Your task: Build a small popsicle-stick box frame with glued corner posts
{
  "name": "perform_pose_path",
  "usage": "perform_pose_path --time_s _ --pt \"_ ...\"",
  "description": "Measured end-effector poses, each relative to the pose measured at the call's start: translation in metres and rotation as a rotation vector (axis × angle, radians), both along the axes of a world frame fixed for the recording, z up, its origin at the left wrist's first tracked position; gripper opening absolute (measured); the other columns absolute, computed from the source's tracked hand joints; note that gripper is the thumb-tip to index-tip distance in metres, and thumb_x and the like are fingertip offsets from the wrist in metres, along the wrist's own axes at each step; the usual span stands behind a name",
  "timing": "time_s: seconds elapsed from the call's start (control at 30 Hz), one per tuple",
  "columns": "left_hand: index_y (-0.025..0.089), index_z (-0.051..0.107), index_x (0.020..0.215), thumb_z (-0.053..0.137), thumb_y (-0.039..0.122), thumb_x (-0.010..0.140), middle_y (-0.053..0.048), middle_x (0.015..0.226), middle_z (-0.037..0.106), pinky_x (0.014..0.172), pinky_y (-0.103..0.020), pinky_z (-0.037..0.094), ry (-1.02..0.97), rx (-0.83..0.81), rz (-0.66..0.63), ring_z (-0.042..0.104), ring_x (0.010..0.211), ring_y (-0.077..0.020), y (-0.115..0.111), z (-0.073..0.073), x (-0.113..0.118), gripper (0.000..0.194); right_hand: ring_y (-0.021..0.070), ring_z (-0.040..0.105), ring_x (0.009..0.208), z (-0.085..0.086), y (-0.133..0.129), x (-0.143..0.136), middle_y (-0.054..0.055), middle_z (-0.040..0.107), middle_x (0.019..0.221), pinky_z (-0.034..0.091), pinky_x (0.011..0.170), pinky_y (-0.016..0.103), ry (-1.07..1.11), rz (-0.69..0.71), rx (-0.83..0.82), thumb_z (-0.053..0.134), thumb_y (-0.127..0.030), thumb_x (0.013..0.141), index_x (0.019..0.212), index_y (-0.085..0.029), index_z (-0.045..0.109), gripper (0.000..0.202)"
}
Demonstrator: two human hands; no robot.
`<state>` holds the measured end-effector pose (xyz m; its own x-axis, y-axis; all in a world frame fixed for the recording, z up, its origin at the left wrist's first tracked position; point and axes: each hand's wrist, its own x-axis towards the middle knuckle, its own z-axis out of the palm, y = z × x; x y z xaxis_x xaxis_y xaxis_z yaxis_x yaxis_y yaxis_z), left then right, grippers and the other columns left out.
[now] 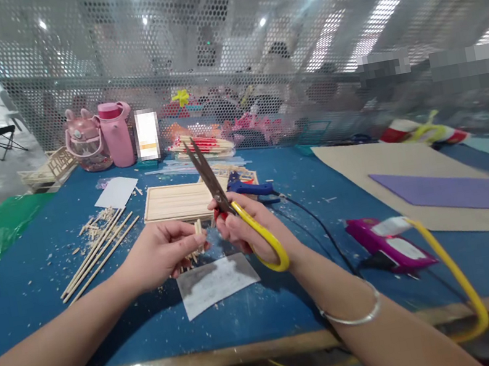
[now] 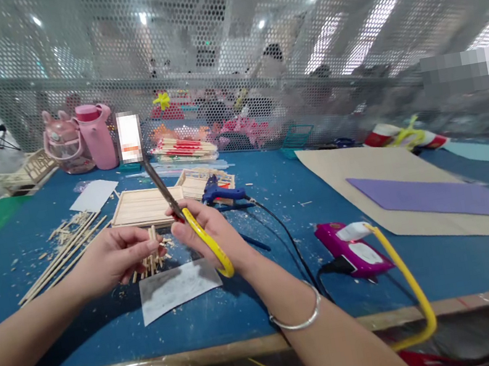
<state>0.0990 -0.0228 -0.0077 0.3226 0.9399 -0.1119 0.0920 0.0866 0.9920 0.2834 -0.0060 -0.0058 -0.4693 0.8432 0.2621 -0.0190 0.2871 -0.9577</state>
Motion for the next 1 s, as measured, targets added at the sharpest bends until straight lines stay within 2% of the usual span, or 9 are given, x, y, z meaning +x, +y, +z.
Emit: perform_pose_path --time_s 0.1,0.2,0.27,0.37,0.47,0.77,0.9,1.0 --pt "0.014 0.067 0.074 0.068 0.040 0.067 0.002 0.051 0.059 0.034 -0.017 0.031 0.015 0.026 -0.022 0.041 0.035 -0.0044 0.000 -0.001 -0.001 0.028 0.0054 0.042 0.049 0.003 -0.003 0.000 -0.003 0.051 0.069 0.035 0.044 0.019 -0.030 -0.053 0.085 0.061 -0.046 0.075 0.099 -0.020 0.052 0.037" --pt "0.013 0.067 0.070 0.070 0.039 0.066 -0.001 0.062 0.065 0.045 -0.017 0.039 -0.067 -0.040 -0.101 0.050 0.046 -0.0054 0.000 -0.004 0.000 0.026 0.0087 0.052 0.062 0.002 -0.006 -0.005 -0.001 0.056 0.074 0.043 0.057 0.022 0.043 -0.160 0.141 0.065 -0.033 0.073 0.099 -0.021 0.049 0.033" --pt "0.013 0.065 0.068 0.071 0.039 0.066 -0.002 0.068 0.067 0.053 -0.017 0.042 -0.116 -0.127 -0.148 0.056 0.055 -0.0062 -0.001 -0.006 0.002 0.026 0.0095 0.055 0.067 0.001 -0.007 -0.008 0.000 0.061 0.079 0.045 0.064 0.024 0.091 -0.184 0.163 0.065 -0.027 0.072 0.100 -0.022 0.047 0.033" --pt "0.014 0.063 0.071 0.072 0.040 0.066 -0.002 0.075 0.068 0.053 -0.016 0.042 -0.163 -0.243 -0.165 0.061 0.062 -0.0078 -0.003 -0.007 0.004 0.027 0.0094 0.056 0.066 0.000 -0.009 -0.011 0.001 0.063 0.081 0.045 0.064 0.025 0.091 -0.176 0.139 0.063 -0.024 0.072 0.100 -0.022 0.047 0.032" --pt "0.014 0.062 0.073 0.073 0.040 0.065 -0.003 0.083 0.068 0.053 -0.015 0.044 -0.195 -0.280 -0.156 0.064 0.067 -0.0095 -0.003 -0.008 0.006 0.029 0.0106 0.057 0.067 -0.001 -0.011 -0.011 0.001 0.063 0.082 0.046 0.061 0.025 0.058 -0.157 0.082 0.062 -0.026 0.073 0.100 -0.022 0.048 0.030" --pt "0.015 0.067 0.078 0.074 0.038 0.063 -0.003 0.076 0.068 0.053 -0.015 0.045 -0.189 -0.269 -0.104 0.063 0.062 -0.0081 -0.001 -0.010 0.005 0.028 0.0122 0.060 0.071 -0.002 -0.008 -0.010 0.002 0.063 0.080 0.049 0.069 0.029 0.055 -0.107 0.046 0.065 -0.025 0.069 0.097 -0.021 0.049 0.033" --pt "0.014 0.068 0.076 0.073 0.038 0.065 -0.003 0.073 0.068 0.054 -0.017 0.044 -0.126 -0.217 -0.120 0.060 0.060 -0.0083 -0.002 -0.008 0.004 0.027 0.0120 0.059 0.069 -0.001 -0.009 -0.010 0.002 0.062 0.082 0.049 0.066 0.029 0.047 -0.063 0.045 0.065 -0.025 0.070 0.097 -0.021 0.049 0.032" --pt "0.014 0.068 0.076 0.070 0.037 0.067 -0.002 0.067 0.066 0.053 -0.018 0.043 -0.078 -0.142 -0.129 0.057 0.056 -0.0076 -0.002 -0.007 0.003 0.024 0.0131 0.058 0.074 0.004 -0.007 -0.004 0.002 0.060 0.083 0.047 0.069 0.030 -0.009 -0.041 0.106 0.061 -0.026 0.074 0.102 -0.021 0.048 0.031"
